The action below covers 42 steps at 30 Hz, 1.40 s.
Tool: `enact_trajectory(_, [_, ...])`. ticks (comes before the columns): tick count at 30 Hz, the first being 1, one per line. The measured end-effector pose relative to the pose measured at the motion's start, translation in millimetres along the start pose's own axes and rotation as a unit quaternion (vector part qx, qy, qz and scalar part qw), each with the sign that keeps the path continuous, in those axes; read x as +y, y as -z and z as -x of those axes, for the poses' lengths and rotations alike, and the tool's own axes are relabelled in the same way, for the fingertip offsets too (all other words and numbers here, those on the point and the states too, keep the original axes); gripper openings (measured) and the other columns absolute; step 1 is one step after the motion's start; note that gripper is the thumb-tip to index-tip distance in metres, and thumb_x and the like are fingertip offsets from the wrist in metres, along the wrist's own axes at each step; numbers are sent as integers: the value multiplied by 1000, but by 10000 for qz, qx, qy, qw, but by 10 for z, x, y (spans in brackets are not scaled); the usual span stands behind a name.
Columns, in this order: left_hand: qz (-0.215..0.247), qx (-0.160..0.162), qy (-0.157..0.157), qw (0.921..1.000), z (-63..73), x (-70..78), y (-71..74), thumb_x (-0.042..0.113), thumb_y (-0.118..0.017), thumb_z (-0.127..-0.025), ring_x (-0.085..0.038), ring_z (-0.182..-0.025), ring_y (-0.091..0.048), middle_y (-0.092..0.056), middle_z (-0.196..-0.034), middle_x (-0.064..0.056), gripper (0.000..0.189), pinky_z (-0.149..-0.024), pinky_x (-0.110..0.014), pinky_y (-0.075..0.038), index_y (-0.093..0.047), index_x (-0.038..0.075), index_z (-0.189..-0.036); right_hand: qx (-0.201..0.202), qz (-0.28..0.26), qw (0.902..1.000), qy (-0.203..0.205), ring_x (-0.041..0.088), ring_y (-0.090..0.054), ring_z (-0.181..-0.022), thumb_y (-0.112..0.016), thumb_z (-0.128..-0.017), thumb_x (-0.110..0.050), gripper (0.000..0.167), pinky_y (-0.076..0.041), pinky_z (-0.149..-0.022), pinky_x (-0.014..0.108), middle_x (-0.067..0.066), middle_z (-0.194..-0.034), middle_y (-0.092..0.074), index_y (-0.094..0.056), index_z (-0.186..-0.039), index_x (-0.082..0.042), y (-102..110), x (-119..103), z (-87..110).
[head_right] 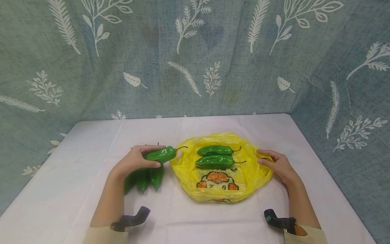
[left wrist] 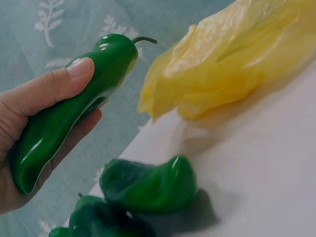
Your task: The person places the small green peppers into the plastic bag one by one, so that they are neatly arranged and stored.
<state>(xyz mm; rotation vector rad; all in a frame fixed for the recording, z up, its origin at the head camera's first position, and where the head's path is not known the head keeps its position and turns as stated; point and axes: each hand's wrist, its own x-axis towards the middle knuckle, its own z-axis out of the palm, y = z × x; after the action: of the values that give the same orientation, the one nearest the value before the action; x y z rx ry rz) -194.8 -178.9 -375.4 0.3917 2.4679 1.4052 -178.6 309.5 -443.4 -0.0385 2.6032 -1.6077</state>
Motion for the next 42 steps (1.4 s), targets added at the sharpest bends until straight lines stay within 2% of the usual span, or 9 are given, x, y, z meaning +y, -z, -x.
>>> enact_trajectory(9, [22, -330, -304, 9990, -149, 143, -119, 18, -82, -73, -22, -110, -56, -60, -129, -5, 56, -92, -39, -46, -63, 20, -126, -28, 30, 10000, -47, 36, -28, -137, -67, -87, -36, 61, -32, -88, -2, -5, -136, -52, -50, -133, 0, -4, -18, -6])
enact_trajectory(15, [-10, -451, -525, 9976, -251, 200, -231, 17, -81, -74, -21, -111, -57, -60, -128, -6, 55, -93, -38, -47, -63, 17, -126, -38, -9, 10000, -58, 37, -27, -137, -67, -87, -36, 61, -32, -88, -1, -12, -132, -52, -50, -133, 0, 0, -9, -11])
enact_trajectory(20, [-12, -531, -576, 9969, -329, 277, -331, 16, -81, -73, -20, -110, -57, -61, -126, -6, 54, -93, -37, -48, -63, 16, -125, -25, -35, 10000, 8, 37, -28, -137, -67, -87, -35, 57, -32, -89, -1, -9, -135, -53, -53, -133, -4, 3, -1, -15])
enact_trajectory(27, [-53, -783, -921, 9927, -429, 364, -492, 14, -80, -74, -20, -113, -56, -61, -126, -5, 54, -94, -34, -48, -62, 14, -125, -13, -62, 10000, 36, 31, -32, -135, -68, -87, -34, 51, -33, -88, -1, -6, -135, -54, -57, -132, -11, 7, 16, -8])
enact_trajectory(30, [-93, -880, -1034, 9907, -459, 399, -558, 13, -81, -73, -19, -115, -55, -61, -126, -3, 55, -96, -33, -46, -62, 15, -125, -17, -89, 10000, 37, 30, -32, -135, -68, -87, -34, 52, -33, -89, 0, -9, -133, -55, -56, -132, -10, 5, 20, -5])
enact_trajectory(34, [-95, -976, -1005, 9901, -498, 455, -650, 15, -82, -73, -18, -113, -55, -61, -125, -2, 55, -94, -33, -47, -63, 18, -125, -37, -104, 9999, 10, 33, -29, -137, -68, -87, -34, 54, -33, -89, -1, -13, -132, -54, -55, -132, -7, 6, 16, -4])
enact_trajectory(37, [-169, -989, -935, 9905, -531, 500, -735, 18, -83, -71, -18, -114, -54, -60, -126, 1, 56, -94, -32, -47, -64, 20, -123, -28, -73, 10000, -3, 36, -28, -137, -68, -87, -35, 55, -33, -89, -1, -10, -135, -53, -54, -132, -6, 4, 11, -3])
enact_trajectory(42, [-386, -994, -1067, 9886, -592, 585, -898, 21, -84, -70, -16, -116, -52, -60, -127, 3, 58, -95, -30, -45, -64, 23, -124, -21, -61, 10000, -31, 36, -28, -137, -68, -87, -36, 57, -32, -88, -2, -8, -136, -53, -54, -132, -5, 2, 5, -5])
